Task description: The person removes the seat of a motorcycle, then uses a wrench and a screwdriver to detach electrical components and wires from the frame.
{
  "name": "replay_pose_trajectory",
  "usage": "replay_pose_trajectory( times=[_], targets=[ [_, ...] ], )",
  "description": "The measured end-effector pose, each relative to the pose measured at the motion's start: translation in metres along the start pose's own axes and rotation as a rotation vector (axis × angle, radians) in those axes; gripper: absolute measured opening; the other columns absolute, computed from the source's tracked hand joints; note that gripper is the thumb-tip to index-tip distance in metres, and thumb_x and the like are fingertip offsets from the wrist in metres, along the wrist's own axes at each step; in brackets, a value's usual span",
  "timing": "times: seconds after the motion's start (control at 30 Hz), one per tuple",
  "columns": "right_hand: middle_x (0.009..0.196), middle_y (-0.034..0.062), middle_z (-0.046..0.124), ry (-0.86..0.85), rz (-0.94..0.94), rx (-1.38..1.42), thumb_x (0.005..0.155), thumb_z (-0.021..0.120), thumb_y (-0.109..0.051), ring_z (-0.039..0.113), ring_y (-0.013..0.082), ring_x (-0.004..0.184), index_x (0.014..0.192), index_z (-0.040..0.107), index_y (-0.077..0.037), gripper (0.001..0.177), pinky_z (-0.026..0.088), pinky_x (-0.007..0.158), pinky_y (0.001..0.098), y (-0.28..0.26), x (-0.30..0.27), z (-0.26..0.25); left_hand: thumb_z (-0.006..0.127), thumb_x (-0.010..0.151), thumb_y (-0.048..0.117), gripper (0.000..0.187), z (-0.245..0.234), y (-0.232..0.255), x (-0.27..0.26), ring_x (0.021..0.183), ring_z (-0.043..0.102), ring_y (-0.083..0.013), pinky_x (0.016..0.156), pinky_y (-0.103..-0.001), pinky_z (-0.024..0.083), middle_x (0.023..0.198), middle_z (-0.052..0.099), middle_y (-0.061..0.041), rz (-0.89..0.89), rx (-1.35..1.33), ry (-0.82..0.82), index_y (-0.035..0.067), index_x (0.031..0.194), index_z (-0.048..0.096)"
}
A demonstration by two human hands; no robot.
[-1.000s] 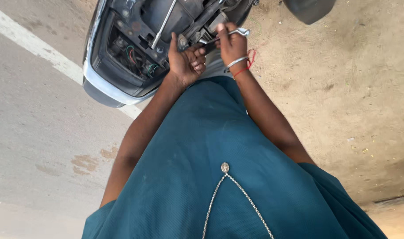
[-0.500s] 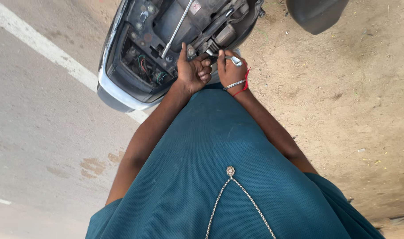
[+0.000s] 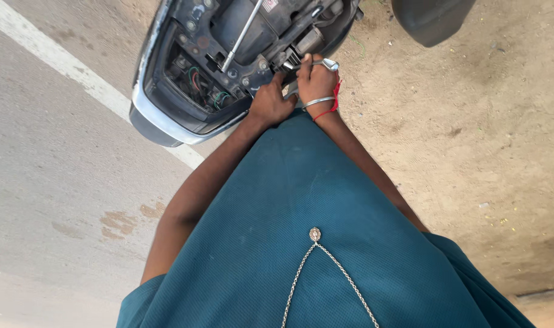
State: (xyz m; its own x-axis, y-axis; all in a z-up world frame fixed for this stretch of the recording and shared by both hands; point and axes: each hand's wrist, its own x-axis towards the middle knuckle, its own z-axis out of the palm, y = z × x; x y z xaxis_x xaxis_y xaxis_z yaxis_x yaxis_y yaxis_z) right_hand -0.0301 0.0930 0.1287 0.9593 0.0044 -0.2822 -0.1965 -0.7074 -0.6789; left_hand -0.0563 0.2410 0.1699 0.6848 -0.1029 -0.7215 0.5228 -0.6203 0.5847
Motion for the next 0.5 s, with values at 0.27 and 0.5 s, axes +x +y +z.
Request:
replay_pose_trajectory(
  times=[0.27, 0.5],
  targets=[
    [0.075, 0.0128, 0.076, -0.265, 0.596, 0.577, 0.11, 0.054, -0.024, 0.075, 0.0199, 0.062, 0.094, 0.07, 0.001, 0.034, 0.063, 0.055, 0.0296, 0.055, 0.052, -0.004, 0.074, 0.078, 0.031, 0.075, 0.007, -0.007, -0.006, 0.095, 0.071, -0.0492, 0.088, -0.052, 0.056, 0.103, 0.071, -0.033, -0.002, 0.054, -0.025, -0.003, 0.138, 0.045],
    [0.082, 0.0225, 0.074, -0.237, 0.665, 0.816, 0.101, 0.06, -0.012, 0.079, 0.0272, 0.064, 0.111, 0.044, -0.002, 0.022, 0.066, 0.054, 0.0368, 0.047, 0.058, -0.016, 0.072, 0.076, 0.035, 0.077, 0.003, -0.003, 0.007, 0.098, 0.072, -0.0473, 0.09, -0.049, 0.057, 0.103, 0.071, -0.033, 0.001, 0.077, -0.053, -0.004, 0.137, 0.045]
  ],
)
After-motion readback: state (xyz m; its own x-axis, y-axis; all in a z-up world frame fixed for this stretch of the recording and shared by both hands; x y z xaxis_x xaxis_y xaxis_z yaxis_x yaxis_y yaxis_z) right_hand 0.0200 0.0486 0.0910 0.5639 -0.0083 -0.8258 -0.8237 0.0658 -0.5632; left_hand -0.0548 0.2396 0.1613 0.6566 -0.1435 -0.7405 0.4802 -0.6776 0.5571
